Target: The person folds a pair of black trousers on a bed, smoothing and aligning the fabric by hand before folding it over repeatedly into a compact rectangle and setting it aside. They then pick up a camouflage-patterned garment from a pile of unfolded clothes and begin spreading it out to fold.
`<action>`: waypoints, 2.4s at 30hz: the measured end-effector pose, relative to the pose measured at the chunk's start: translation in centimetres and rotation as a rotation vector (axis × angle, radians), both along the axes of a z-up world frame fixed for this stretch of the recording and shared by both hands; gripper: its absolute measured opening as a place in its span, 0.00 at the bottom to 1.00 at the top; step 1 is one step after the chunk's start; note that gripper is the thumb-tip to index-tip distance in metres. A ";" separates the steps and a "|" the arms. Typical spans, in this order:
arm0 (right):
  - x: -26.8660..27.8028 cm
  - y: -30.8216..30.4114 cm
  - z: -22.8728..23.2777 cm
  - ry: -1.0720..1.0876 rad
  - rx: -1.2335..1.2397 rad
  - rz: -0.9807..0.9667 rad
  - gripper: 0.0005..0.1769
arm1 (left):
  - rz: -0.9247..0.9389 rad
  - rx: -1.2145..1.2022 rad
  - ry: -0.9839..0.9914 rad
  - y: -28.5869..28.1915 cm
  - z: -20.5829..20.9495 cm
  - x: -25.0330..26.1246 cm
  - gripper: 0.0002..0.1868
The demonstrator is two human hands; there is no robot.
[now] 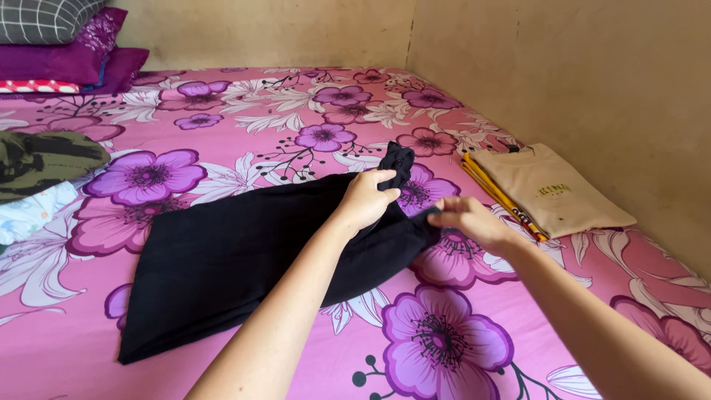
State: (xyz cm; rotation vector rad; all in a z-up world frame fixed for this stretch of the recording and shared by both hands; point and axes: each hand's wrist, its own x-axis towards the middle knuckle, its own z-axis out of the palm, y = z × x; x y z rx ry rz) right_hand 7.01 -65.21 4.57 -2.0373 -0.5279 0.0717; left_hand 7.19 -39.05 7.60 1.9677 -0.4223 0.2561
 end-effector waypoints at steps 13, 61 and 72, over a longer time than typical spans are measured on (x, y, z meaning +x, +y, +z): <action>-1.2 6.0 -5.6 -0.232 -0.555 -0.574 0.20 | -0.077 0.264 -0.196 0.1 0.0 -0.5 0.31; 0.1 -0.3 -5.5 0.310 0.126 -0.219 0.21 | 0.090 0.834 -0.359 11.3 -8.8 -9.9 0.36; -0.5 2.7 -3.6 -0.107 0.103 -0.277 0.20 | 0.121 0.487 0.076 11.7 -4.9 -9.7 0.23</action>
